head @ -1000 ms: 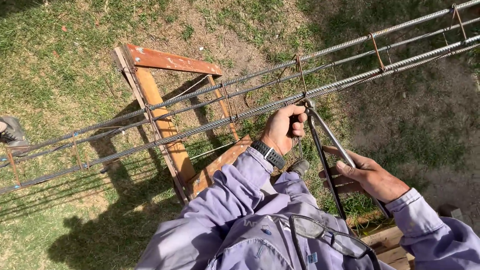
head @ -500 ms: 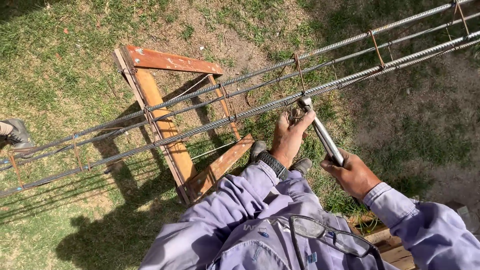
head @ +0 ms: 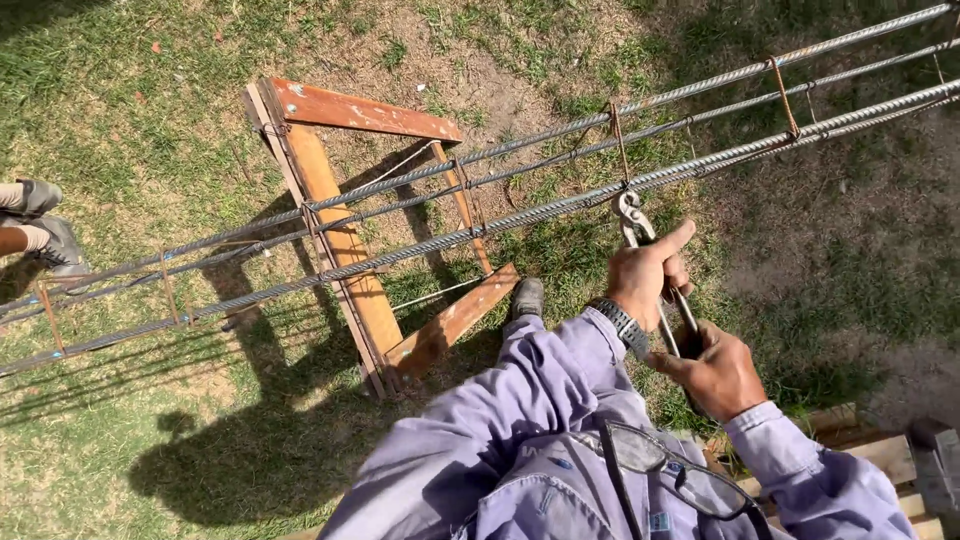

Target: The person uses a rebar tying tool to twist and secure wire ties around the intersections of a rebar grid. They repeatedly position the tool, rotate the handle to tighten the wire, and move along the structure to tie multiple points.

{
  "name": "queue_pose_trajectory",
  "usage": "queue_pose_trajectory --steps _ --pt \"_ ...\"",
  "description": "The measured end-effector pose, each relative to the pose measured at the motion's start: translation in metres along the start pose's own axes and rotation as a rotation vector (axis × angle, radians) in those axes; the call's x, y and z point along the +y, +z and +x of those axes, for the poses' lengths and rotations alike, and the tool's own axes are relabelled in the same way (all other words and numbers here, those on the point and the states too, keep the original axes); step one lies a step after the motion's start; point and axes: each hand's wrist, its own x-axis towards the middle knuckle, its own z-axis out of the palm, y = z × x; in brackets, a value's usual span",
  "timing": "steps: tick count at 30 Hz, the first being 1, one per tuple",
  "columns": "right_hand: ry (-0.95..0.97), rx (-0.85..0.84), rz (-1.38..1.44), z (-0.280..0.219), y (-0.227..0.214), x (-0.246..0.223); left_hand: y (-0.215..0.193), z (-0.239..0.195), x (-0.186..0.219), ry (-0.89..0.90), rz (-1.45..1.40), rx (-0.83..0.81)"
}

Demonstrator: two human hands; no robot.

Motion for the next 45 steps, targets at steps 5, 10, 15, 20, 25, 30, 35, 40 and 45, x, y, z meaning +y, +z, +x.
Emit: queue_pose_trajectory --steps 5,10,15,20,25,30,35,40,45 --pt "0.252 -0.542 0.828 -0.054 0.000 -0.040 -0.032 -0.004 0.029 -0.342 -0.619 -0.917" --pt "0.203 -0.311 0.450 -0.037 0.017 -0.019 -0.002 -0.043 0.042 -0.192 -0.217 -0.396" --pt "0.082 -0.038 0.078 -0.037 0.026 -0.028 0.026 -0.064 0.049 0.025 0.389 0.282" --pt "0.148 -0.435 0.741 -0.046 0.008 -0.019 -0.015 -0.047 0.045 -0.229 -0.315 -0.492" --pt "0.105 -0.796 1.204 -0.042 0.029 -0.020 -0.035 -0.030 0.038 -0.262 -0.655 -1.026" --pt "0.411 -0.681 1.007 -0.041 0.034 -0.031 -0.024 -0.041 0.045 -0.053 -0.039 -0.357" --pt "0.383 -0.376 0.817 -0.043 0.037 -0.051 0.002 -0.080 0.068 -0.045 0.244 0.037" --pt "0.261 -0.222 0.627 -0.039 0.021 -0.034 0.005 -0.049 0.042 0.038 0.199 0.057" --pt "0.021 -0.624 0.967 -0.051 -0.003 -0.016 -0.023 -0.031 0.029 -0.376 -0.620 -0.622"
